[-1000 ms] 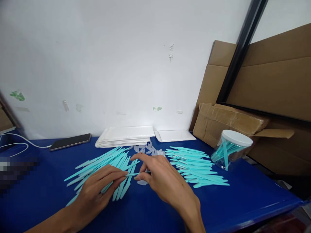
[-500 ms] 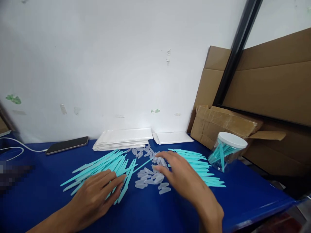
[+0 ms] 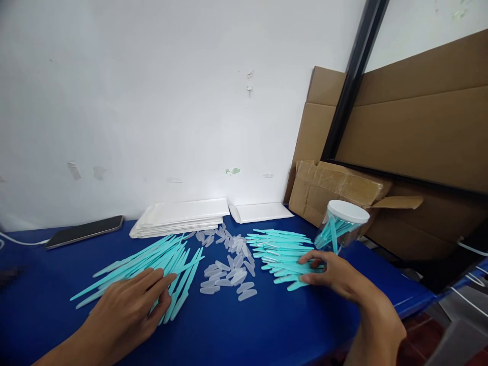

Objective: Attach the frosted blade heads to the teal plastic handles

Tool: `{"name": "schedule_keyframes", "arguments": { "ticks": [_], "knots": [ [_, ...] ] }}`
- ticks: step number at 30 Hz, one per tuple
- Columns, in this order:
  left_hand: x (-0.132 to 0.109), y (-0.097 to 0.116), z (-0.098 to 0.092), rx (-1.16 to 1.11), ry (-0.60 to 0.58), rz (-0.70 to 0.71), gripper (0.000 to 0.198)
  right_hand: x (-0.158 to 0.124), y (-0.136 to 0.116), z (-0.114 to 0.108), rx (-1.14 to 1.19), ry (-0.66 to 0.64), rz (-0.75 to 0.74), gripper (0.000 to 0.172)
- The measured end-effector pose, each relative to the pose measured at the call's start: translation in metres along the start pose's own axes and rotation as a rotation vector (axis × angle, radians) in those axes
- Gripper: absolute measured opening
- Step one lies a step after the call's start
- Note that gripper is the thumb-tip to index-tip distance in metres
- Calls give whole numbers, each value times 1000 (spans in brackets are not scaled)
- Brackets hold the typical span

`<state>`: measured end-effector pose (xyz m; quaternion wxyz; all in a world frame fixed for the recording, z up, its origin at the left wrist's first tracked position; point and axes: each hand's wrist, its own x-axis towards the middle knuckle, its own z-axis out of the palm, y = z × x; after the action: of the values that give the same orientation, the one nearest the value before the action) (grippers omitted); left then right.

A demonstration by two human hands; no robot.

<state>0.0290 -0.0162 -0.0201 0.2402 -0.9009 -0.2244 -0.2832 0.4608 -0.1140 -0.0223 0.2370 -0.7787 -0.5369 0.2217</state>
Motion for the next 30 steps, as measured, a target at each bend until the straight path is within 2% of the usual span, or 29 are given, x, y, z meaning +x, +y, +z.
{"name": "schedule_keyframes", "arguments": {
  "ticks": [3,7,9,11,13,16,21,23,26,30],
  "knots": [
    [-1,2,-1,2,-97,-36,25,3,-3,0,13,-45,-39,49],
    [-2,5,-3,6,-242,-80,27,5,-20,2,25,-126,-138,41],
    [-1,7,-3,0,-278,-92,27,6,-27,2,41,-131,-168,38],
    [-2,9,-3,-15,-253,-107,26,7,-33,3,37,-100,-192,35],
    [-2,13,-4,-49,-178,-111,24,7,-39,2,22,-59,-209,34],
    [-3,18,-7,-139,-96,-45,28,3,-50,0,31,-9,-211,39],
    [3,21,-13,-183,-174,213,50,-9,-75,0,50,55,-241,41],
    [4,21,-12,-210,-192,247,51,-13,-86,1,58,42,-261,39],
    [3,22,-9,-272,-181,219,48,-19,-105,5,70,-29,-299,35],
    [0,23,-2,-356,-98,168,38,-29,-132,11,57,-152,-393,36]
  ]
}}
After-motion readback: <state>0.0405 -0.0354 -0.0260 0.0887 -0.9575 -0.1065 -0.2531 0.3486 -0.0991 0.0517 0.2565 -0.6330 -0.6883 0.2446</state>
